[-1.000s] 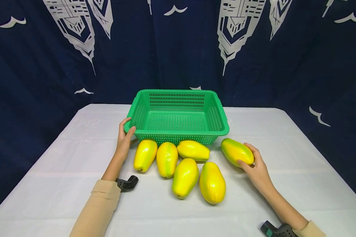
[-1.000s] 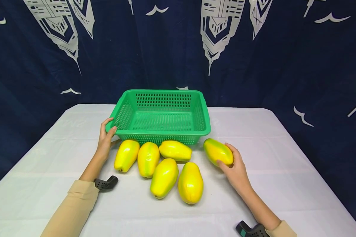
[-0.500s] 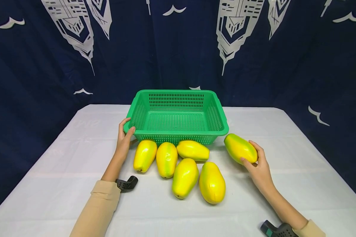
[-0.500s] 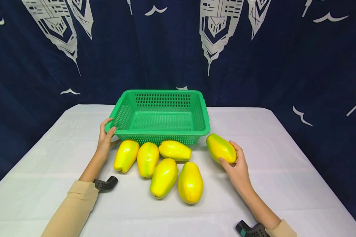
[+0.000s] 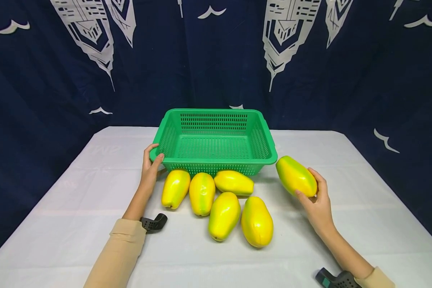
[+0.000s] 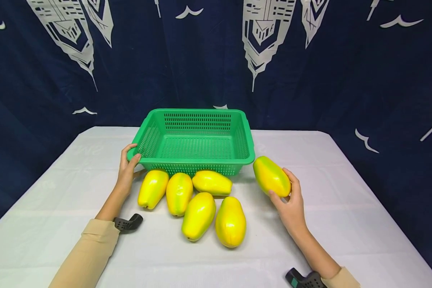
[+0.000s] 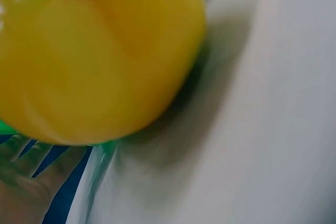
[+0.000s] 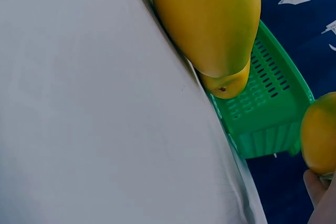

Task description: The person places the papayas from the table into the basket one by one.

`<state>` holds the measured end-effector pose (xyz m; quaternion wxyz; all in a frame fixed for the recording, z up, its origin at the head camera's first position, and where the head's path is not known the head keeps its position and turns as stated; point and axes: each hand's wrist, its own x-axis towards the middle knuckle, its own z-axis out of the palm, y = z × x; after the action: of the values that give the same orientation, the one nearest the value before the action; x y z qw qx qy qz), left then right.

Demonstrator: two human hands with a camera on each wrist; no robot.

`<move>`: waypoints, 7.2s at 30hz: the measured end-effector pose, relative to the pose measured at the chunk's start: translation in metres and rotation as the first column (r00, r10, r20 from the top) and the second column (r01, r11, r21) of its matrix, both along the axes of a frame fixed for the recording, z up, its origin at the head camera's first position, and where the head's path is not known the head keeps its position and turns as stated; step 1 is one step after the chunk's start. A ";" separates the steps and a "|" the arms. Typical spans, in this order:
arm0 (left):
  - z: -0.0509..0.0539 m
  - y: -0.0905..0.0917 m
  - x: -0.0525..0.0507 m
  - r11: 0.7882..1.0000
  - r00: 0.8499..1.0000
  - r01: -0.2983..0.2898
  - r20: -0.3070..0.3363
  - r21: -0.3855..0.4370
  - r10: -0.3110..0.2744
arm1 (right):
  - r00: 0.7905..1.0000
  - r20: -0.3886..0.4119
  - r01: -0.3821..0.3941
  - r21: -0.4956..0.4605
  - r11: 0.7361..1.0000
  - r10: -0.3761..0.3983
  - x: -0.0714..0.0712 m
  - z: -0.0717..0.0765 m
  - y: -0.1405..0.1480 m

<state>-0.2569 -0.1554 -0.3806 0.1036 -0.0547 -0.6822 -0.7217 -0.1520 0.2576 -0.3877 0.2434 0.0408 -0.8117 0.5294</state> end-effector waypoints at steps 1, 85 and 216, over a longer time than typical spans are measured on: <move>0.000 0.000 0.000 1.000 1.000 -0.002 -0.001 -0.001 0.002 | 1.000 -0.008 -0.003 -0.005 1.000 0.003 0.000 0.000 0.000; -0.004 -0.001 -0.004 1.000 1.000 -0.012 -0.018 -0.014 0.012 | 0.983 -0.173 -0.061 -0.031 0.998 0.055 -0.047 0.077 -0.045; -0.003 0.000 -0.002 1.000 1.000 -0.011 -0.011 -0.016 0.011 | 0.997 0.072 -0.059 0.446 0.893 0.030 -0.096 0.050 -0.070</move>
<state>-0.2592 -0.1554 -0.3838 0.1111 -0.0557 -0.6877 -0.7153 -0.2476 0.1877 -0.3379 0.1895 0.0973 -0.9179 0.3347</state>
